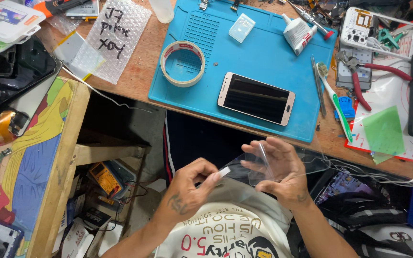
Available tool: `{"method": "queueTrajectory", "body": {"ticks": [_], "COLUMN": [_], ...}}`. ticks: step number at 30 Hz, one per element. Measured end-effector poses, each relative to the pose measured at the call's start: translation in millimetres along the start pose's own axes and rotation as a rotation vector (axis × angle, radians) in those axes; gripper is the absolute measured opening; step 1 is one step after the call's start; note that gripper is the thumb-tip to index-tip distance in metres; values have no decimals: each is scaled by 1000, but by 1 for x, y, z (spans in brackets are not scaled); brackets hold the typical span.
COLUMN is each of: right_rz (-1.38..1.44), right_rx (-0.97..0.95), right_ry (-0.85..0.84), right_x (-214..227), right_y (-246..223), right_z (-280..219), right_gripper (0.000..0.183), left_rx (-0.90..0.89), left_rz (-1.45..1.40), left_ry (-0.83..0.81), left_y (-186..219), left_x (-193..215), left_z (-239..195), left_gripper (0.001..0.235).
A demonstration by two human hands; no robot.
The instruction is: The person unpacks a screen protector, peels off the backing, and aligns it on a smartphone screen. They smooth the protector with fingers, then apply small pieces of tape along the phone's edges to secure it.
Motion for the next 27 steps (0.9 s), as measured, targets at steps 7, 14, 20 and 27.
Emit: {"method": "queueTrajectory", "body": {"ticks": [7,14,20,27], "right_rz": [-53,-335,-683,-789], "right_rx": [142,282,343,412], "right_ry": [-33,-64,36,98], "right_x": [3,6,15,30], "right_y": [-8,-19,-45,-80], "right_z": [-6,-16,-21,-3], "right_gripper": [87,89,95,93], "left_rx": [115,47,275,-34], "left_rz": [224,348,441,489], "left_ry": [24,27,86,266], "left_y": [-40,-107,-145,-122], "left_x": [27,33,44,74], "left_z": [-15,6,32,36], "left_gripper": [22,14,9,21]}}
Point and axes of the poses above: each hand's wrist, its own z-axis towards the middle knuckle, its own x-axis out of the back of the hand, y = z × x, the point moved 4 cm from there along z, towards the middle knuckle, and after that the axes turned 1 degree about z, right-handed, at the moved point
